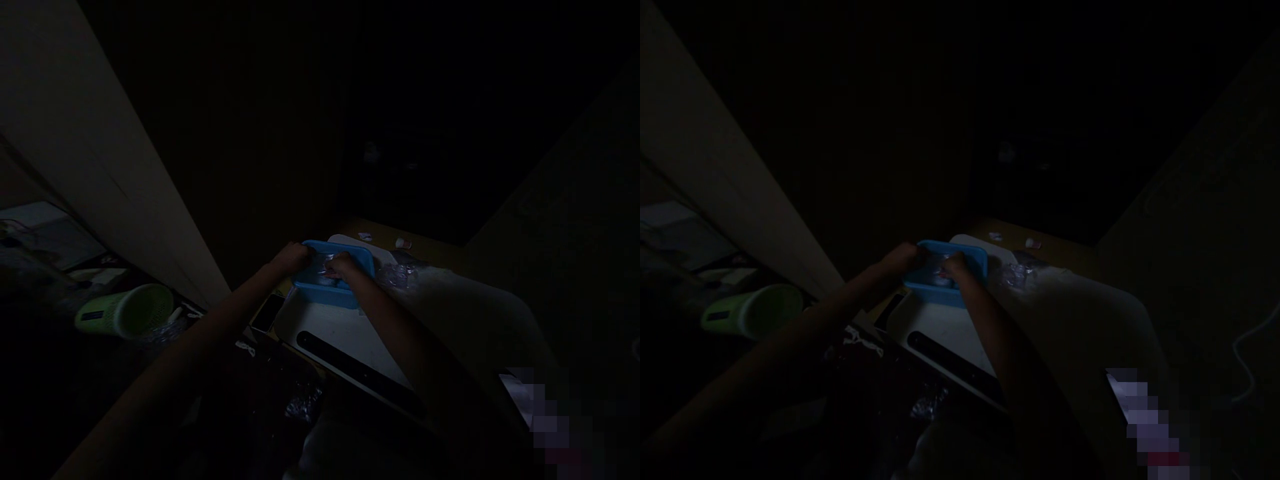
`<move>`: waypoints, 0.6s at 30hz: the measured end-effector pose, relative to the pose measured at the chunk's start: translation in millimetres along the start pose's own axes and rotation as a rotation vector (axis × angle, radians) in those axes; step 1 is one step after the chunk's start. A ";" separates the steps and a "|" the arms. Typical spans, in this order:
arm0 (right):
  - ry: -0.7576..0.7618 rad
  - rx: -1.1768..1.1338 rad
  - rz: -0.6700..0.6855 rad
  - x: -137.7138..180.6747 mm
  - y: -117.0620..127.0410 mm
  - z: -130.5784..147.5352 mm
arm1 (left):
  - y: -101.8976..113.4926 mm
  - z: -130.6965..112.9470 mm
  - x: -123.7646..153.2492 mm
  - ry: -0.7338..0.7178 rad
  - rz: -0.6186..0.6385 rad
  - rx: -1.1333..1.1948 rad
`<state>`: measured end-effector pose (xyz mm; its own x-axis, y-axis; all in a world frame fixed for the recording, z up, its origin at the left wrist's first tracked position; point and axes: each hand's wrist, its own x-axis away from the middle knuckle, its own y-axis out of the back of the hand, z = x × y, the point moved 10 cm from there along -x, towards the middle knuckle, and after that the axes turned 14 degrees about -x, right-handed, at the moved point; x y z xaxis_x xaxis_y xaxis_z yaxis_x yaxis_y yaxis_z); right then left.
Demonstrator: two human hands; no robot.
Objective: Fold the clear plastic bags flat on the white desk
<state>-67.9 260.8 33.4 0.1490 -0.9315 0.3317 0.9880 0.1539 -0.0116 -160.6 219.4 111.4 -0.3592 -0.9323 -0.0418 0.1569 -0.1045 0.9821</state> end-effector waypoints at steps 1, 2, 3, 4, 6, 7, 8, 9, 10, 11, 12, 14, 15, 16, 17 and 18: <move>0.006 0.025 0.001 -1.9 -0.4 -0.7 | 0.1 -3.5 -1.3 -0.007 0.018 -0.049; 0.013 0.054 0.001 -3.5 -0.3 -1.0 | -1.1 -6.2 -2.9 -0.010 0.046 -0.090; 0.021 0.087 -0.002 -5.0 0.4 -0.7 | -3.2 -8.5 -4.7 -0.011 0.080 -0.120; 0.029 0.125 -0.007 -6.1 1.9 0.2 | -6.0 -10.1 -6.5 -0.008 0.117 -0.137; 0.048 0.215 -0.023 -7.1 7.6 4.2 | -10.7 -12.5 -10.0 0.007 0.167 -0.145; 0.062 0.264 -0.034 -6.7 11.7 7.7 | -11.9 -13.5 -11.6 0.016 0.172 -0.141; 0.082 0.315 -0.045 -5.6 16.5 12.2 | -12.3 -14.2 -13.1 0.028 0.165 -0.134; 0.107 0.362 -0.057 -3.9 21.5 17.5 | -12.7 -14.7 -14.3 0.039 0.153 -0.128; 0.135 0.397 -0.073 -1.5 26.8 23.1 | -13.1 -15.4 -15.1 0.048 0.140 -0.123; 0.174 0.440 -0.086 1.3 31.0 29.6 | -13.6 -16.1 -15.6 0.054 0.128 -0.119; 0.227 0.509 -0.086 4.5 32.2 36.5 | -14.1 -16.6 -15.8 0.060 0.118 -0.115; 0.336 0.690 -0.035 10.6 24.9 46.2 | -14.5 -17.8 -15.6 0.068 0.103 -0.112; 0.379 0.776 0.010 12.8 17.8 47.4 | -14.3 -18.3 -15.3 0.072 0.099 -0.113; 0.408 0.844 0.061 14.2 10.0 46.2 | -14.0 -18.9 -14.9 0.073 0.101 -0.118; 0.418 0.884 0.110 14.7 3.1 43.1 | -13.9 -19.8 -14.5 0.071 0.109 -0.126; 0.413 0.892 0.145 14.1 -1.9 39.1 | -13.9 -20.9 -14.0 0.066 0.121 -0.137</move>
<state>-69.2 260.3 75.0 0.4355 -0.8998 0.0270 0.5926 0.3091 0.7438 -138.6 226.6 94.5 -0.2699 -0.9611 0.0591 0.3207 -0.0319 0.9466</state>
